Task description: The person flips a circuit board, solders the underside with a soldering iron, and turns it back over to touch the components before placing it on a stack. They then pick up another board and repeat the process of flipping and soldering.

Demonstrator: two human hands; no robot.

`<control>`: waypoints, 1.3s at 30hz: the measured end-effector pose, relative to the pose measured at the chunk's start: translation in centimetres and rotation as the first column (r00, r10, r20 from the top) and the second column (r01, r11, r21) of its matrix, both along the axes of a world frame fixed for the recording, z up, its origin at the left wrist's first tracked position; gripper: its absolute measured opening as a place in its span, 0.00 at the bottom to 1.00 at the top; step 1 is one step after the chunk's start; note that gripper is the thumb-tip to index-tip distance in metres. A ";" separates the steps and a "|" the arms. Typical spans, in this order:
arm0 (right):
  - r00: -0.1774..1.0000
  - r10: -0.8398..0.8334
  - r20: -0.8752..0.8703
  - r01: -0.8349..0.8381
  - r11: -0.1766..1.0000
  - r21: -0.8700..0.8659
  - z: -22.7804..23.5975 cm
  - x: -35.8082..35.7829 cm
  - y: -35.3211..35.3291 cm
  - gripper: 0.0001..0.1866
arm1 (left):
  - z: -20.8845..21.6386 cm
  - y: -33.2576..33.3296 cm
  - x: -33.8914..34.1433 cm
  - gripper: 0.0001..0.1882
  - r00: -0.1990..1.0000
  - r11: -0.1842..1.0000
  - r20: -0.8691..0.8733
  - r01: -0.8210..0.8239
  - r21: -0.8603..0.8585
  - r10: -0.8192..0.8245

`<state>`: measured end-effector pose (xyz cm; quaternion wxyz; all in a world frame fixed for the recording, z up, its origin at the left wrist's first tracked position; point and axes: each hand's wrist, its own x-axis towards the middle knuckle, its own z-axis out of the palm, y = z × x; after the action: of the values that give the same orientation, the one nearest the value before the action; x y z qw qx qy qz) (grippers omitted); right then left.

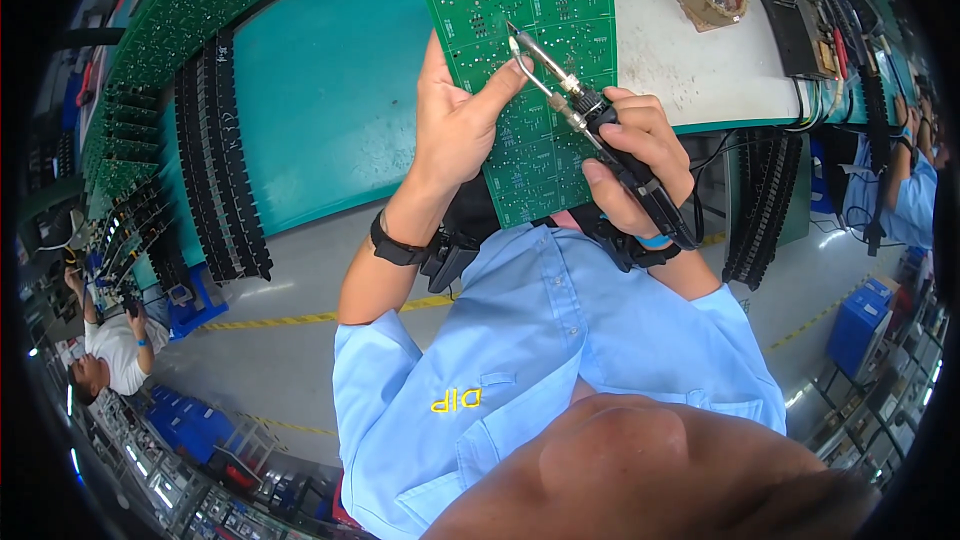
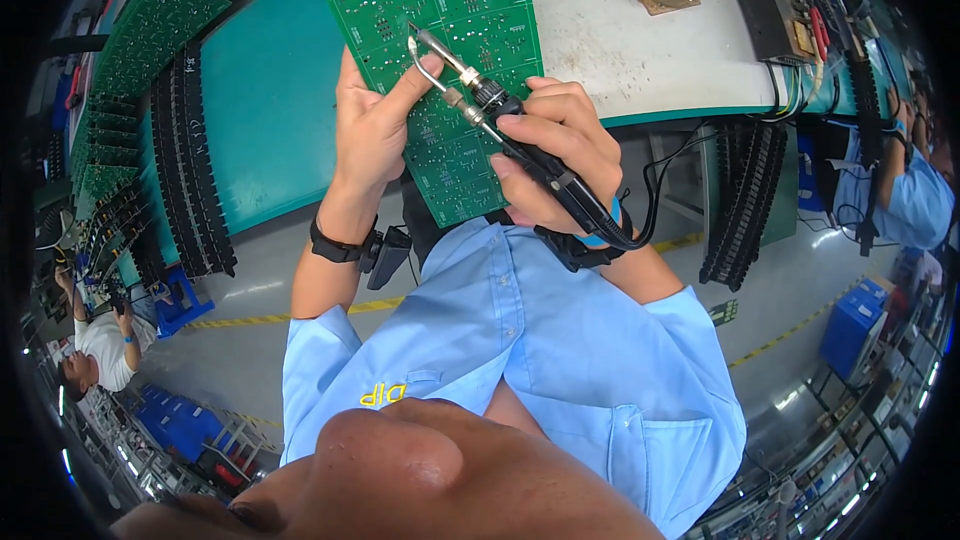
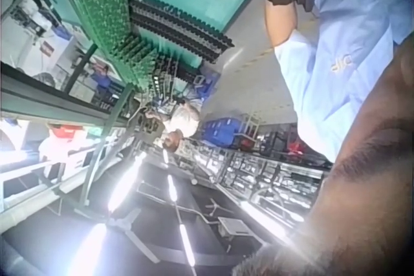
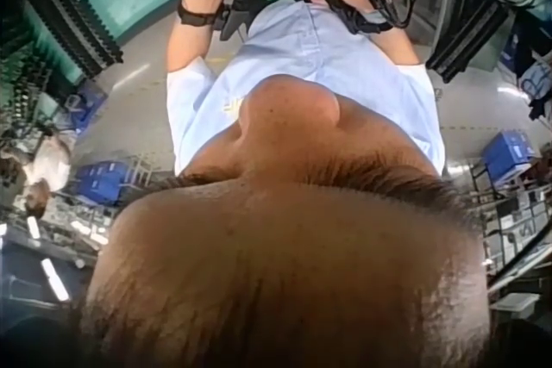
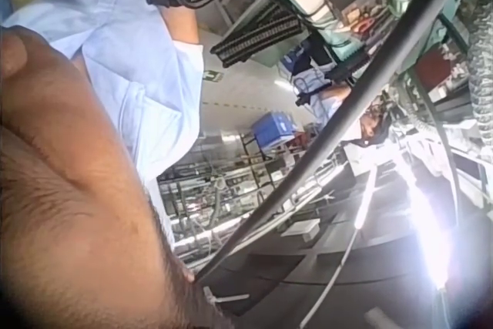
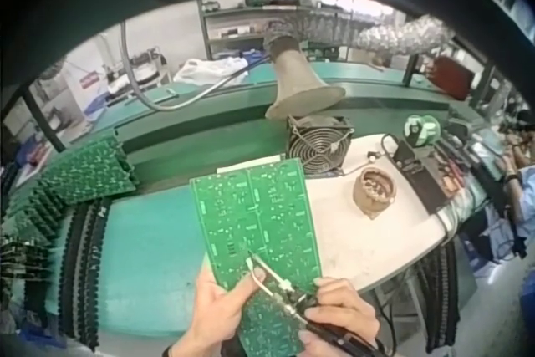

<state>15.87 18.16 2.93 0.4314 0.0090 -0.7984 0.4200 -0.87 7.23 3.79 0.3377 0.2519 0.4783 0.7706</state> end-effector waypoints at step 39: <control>0.851 -0.520 0.073 0.517 0.808 -0.283 -1.4 2.9 10.1 0.20 | 5.6 -3.4 4.1 0.18 0.481 0.932 -0.814 0.018 -0.362 -0.326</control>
<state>18.77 28.28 1.51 0.5293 -0.2711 -0.6976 0.3996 3.22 3.83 9.39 0.1643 0.5945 0.6665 0.4188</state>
